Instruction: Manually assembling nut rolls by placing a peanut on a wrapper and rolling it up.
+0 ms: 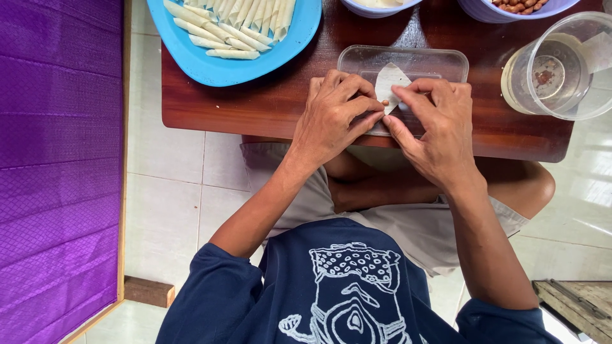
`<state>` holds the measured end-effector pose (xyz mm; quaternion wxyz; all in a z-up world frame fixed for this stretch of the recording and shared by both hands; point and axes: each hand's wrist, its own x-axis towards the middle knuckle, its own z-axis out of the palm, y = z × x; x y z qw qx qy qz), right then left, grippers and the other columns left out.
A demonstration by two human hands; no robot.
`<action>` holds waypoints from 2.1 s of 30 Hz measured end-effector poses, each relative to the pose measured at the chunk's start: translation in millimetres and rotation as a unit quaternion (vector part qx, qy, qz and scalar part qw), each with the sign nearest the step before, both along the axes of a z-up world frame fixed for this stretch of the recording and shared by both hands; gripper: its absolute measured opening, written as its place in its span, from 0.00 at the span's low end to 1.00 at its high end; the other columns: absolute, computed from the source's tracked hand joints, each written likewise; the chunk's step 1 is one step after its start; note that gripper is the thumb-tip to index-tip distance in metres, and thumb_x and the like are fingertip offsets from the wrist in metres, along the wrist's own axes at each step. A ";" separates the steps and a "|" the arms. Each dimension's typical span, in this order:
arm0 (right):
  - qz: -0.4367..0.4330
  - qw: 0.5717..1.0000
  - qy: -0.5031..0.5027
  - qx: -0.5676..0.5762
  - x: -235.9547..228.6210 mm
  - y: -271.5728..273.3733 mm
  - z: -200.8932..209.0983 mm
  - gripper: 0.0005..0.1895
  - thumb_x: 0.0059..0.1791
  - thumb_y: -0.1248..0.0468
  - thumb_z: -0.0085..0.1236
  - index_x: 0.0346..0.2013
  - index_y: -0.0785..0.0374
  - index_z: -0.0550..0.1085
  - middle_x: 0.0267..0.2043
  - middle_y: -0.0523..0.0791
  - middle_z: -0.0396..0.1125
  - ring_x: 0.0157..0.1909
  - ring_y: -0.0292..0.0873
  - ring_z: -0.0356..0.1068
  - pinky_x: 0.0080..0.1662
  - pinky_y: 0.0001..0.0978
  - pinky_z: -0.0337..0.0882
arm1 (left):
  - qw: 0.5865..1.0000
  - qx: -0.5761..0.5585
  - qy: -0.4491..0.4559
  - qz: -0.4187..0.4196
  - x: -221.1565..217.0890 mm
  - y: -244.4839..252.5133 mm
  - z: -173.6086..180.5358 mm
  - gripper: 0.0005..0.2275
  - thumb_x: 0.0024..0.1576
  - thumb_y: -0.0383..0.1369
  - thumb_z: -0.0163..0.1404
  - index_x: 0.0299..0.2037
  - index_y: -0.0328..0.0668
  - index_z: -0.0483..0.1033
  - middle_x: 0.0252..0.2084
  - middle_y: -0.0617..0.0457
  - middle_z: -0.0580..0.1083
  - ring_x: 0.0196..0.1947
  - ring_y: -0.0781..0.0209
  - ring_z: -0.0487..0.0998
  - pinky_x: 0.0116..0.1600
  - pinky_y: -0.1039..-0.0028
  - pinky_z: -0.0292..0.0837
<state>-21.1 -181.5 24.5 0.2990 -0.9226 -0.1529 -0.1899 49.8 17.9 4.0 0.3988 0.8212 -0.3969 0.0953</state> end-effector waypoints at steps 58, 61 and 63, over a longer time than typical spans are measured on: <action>-0.019 1.000 -0.016 -0.011 1.7 4.9 -5.8 0.03 0.59 0.64 0.61 0.42 0.60 0.78 0.48 0.46 0.68 0.50 0.54 0.63 0.51 0.45 0.62 | 0.999 0.012 0.034 0.017 1.8 -5.1 -5.7 0.04 0.61 0.38 0.55 0.43 0.57 0.77 0.43 0.63 0.67 0.48 0.62 0.67 0.51 0.67 0.59; -0.025 1.000 -0.009 -0.015 3.8 6.0 -4.7 0.04 0.60 0.64 0.59 0.42 0.60 0.77 0.48 0.46 0.68 0.50 0.54 0.63 0.51 0.45 0.62 | 0.999 0.014 0.029 0.026 3.0 -7.7 -6.2 0.03 0.61 0.38 0.54 0.42 0.57 0.78 0.42 0.64 0.66 0.47 0.63 0.67 0.51 0.68 0.57; -0.031 1.000 0.005 -0.003 3.4 6.9 -4.7 0.03 0.60 0.64 0.59 0.42 0.59 0.78 0.47 0.46 0.67 0.49 0.53 0.62 0.52 0.44 0.62 | 0.999 0.021 0.036 0.025 2.4 -7.5 -5.1 0.02 0.61 0.38 0.54 0.39 0.56 0.78 0.40 0.63 0.65 0.46 0.62 0.66 0.51 0.67 0.57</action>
